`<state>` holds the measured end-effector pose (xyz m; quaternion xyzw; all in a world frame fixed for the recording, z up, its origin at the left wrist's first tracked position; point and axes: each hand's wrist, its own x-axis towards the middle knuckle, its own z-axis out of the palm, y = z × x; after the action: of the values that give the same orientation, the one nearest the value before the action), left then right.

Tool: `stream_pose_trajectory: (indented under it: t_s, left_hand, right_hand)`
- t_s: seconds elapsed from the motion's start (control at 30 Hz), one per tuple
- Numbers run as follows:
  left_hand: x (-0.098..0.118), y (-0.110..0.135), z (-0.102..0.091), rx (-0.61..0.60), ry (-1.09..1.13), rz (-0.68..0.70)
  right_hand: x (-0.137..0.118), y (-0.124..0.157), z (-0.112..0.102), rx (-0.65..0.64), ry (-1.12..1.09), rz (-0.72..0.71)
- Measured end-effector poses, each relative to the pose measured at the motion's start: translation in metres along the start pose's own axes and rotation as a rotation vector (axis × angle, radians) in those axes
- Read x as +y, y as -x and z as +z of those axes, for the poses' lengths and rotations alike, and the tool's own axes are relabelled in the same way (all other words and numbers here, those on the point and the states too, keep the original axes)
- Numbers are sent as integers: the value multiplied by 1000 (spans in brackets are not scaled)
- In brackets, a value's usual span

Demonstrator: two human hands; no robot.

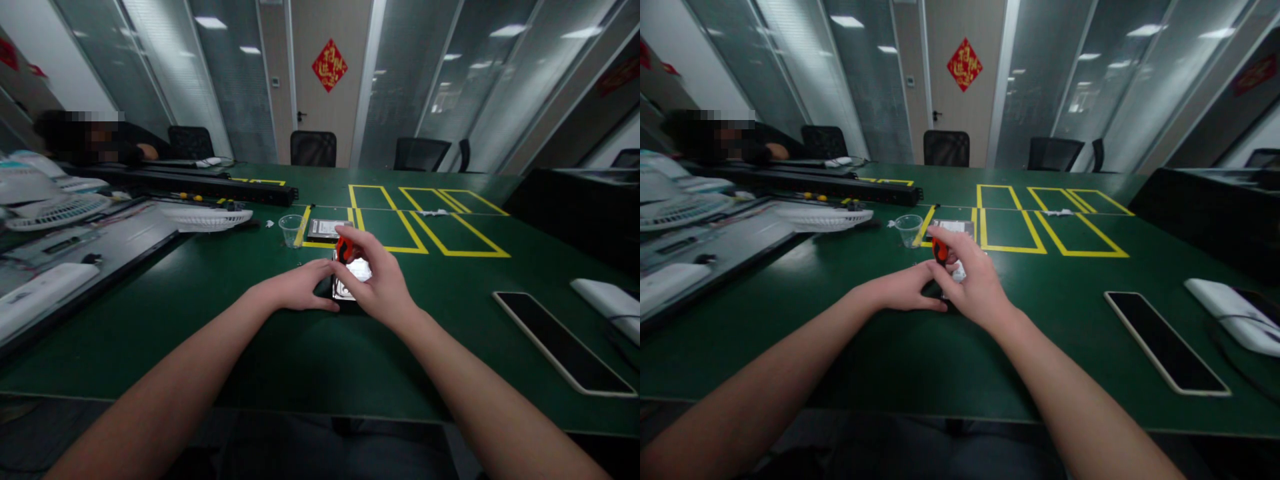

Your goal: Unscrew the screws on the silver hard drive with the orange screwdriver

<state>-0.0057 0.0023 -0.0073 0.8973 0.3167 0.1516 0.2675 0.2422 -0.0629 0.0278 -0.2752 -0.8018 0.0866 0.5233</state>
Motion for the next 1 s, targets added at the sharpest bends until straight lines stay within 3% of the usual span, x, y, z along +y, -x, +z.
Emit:
stream_pose_trajectory:
  t_s: [0.4,1.0]
  left_hand:
    - [4,-1,-3,-13,-21,-30]
    - [2,-1,-1,-4,-23,-1]
  right_hand:
    - [6,6,7,24,-115,78]
    - [1,2,5,52,-36,81]
